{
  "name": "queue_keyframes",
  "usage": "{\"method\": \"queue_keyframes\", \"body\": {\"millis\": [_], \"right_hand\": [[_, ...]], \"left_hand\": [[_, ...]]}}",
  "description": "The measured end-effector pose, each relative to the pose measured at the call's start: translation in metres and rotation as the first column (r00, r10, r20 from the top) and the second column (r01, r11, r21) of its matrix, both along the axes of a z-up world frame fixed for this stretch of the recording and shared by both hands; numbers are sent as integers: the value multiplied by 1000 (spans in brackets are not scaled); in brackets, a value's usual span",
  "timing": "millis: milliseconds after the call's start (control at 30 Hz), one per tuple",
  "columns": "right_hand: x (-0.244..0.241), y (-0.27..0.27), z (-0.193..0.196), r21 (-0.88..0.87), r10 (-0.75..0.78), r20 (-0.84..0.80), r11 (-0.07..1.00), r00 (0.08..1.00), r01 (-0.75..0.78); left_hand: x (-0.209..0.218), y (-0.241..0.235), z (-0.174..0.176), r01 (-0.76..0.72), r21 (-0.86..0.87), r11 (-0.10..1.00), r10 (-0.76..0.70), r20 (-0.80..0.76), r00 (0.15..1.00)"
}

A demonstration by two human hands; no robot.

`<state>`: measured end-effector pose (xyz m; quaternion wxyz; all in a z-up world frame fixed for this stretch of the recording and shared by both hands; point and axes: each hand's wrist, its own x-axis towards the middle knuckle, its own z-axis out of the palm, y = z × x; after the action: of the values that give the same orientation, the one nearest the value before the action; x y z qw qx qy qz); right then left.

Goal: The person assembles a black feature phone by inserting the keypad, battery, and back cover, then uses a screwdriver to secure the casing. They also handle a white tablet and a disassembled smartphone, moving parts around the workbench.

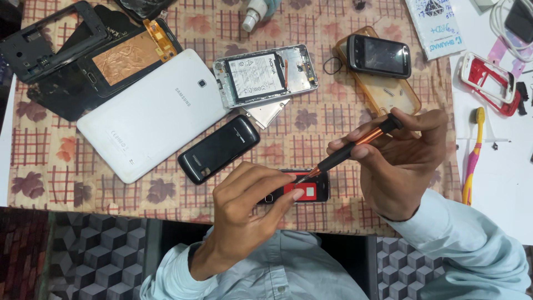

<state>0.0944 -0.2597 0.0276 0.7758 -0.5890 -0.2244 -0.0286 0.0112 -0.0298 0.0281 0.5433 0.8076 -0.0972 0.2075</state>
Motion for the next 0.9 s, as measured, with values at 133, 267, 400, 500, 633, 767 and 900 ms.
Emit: {"method": "queue_keyframes", "body": {"millis": [133, 267, 400, 500, 633, 767, 900], "right_hand": [[0, 1, 0, -5, -3, 7, 1000, 1000, 3], [1, 1, 3, 4, -11, 7, 1000, 1000, 11], [1, -5, 8, -42, -26, 41, 999, 999, 28], [-2, -9, 11, -101, -50, 109, 993, 993, 61], [-9, -6, 12, -110, -84, 136, 989, 987, 99], [-13, -7, 18, -205, -56, 171, 975, 984, 91], [-12, -10, 23, -317, 7, 239, 946, 971, 71]], "left_hand": [[1, -3, 1, 18, -48, 999, -18, 8, 1000], [2, -3, 0, 29, -48, 998, -28, 32, 999], [0, -3, -2, 24, -36, 999, -20, 97, 995], [-1, -3, -4, 8, -40, 999, -4, 110, 994], [-2, -1, -6, 16, -65, 998, -8, 118, 993], [-3, 0, -8, 16, -54, 998, -9, 125, 992], [-3, 1, -8, 15, -56, 998, -9, 119, 993]]}}
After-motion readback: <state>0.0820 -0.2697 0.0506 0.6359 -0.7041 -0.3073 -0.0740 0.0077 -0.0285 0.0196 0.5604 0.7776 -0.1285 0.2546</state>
